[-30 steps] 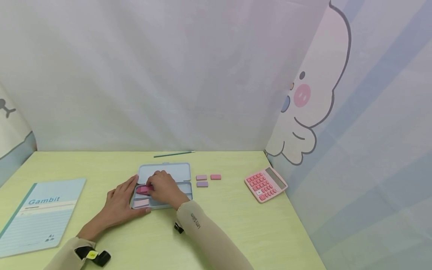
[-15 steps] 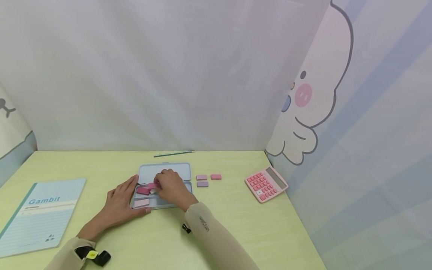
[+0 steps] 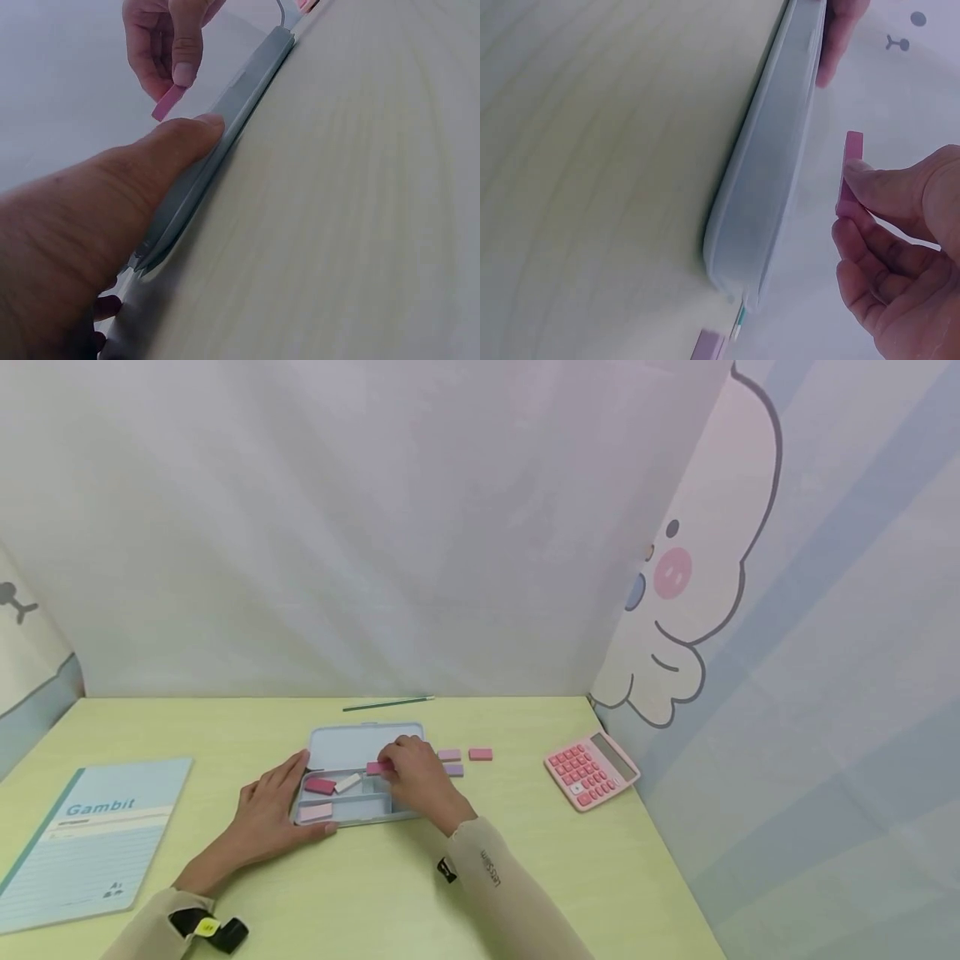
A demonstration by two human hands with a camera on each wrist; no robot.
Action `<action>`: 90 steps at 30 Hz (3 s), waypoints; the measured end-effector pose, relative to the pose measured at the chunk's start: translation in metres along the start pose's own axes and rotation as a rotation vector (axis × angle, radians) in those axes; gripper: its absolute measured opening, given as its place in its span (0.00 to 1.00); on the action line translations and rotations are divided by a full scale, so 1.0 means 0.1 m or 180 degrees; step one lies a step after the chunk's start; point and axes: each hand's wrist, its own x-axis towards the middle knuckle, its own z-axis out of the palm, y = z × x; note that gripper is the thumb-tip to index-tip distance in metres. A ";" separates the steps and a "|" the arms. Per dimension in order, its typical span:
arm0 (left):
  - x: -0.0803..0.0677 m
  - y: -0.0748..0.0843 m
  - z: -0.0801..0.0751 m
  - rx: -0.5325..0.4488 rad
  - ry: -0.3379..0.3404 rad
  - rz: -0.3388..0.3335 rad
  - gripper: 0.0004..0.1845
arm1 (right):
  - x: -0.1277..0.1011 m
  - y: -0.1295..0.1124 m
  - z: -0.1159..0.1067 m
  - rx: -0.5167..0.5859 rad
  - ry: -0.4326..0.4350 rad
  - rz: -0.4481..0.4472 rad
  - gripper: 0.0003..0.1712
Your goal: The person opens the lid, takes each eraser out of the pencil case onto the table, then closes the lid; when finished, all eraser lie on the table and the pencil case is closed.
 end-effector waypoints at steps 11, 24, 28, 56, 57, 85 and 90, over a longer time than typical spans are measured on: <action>-0.04 0.05 0.01 0.0037 0.0003 0.0008 0.70 | -0.23 0.31 -0.15 0.0105 0.0109 0.0179 0.08; 0.00 0.06 -0.02 0.0031 -0.0007 0.0027 0.70 | -0.49 0.81 -0.34 0.0302 0.0288 0.0565 0.11; 0.00 0.06 -0.03 0.0050 -0.0016 0.0017 0.70 | -0.56 0.95 -0.35 0.0229 0.0314 0.0666 0.09; -0.02 0.07 -0.05 0.0034 -0.0019 0.0009 0.70 | -0.59 1.27 -0.28 0.0337 -0.0089 0.1253 0.09; -0.02 0.06 -0.05 0.0040 -0.0018 0.0007 0.70 | -0.59 1.27 -0.28 0.0339 -0.0087 0.1261 0.09; -0.02 0.07 -0.06 0.0043 -0.0014 0.0012 0.69 | -0.38 0.92 -0.43 0.0504 0.0106 0.0714 0.14; -0.01 0.08 -0.07 0.0034 -0.0013 0.0010 0.69 | -0.31 0.71 -0.41 0.0710 0.0103 0.0534 0.13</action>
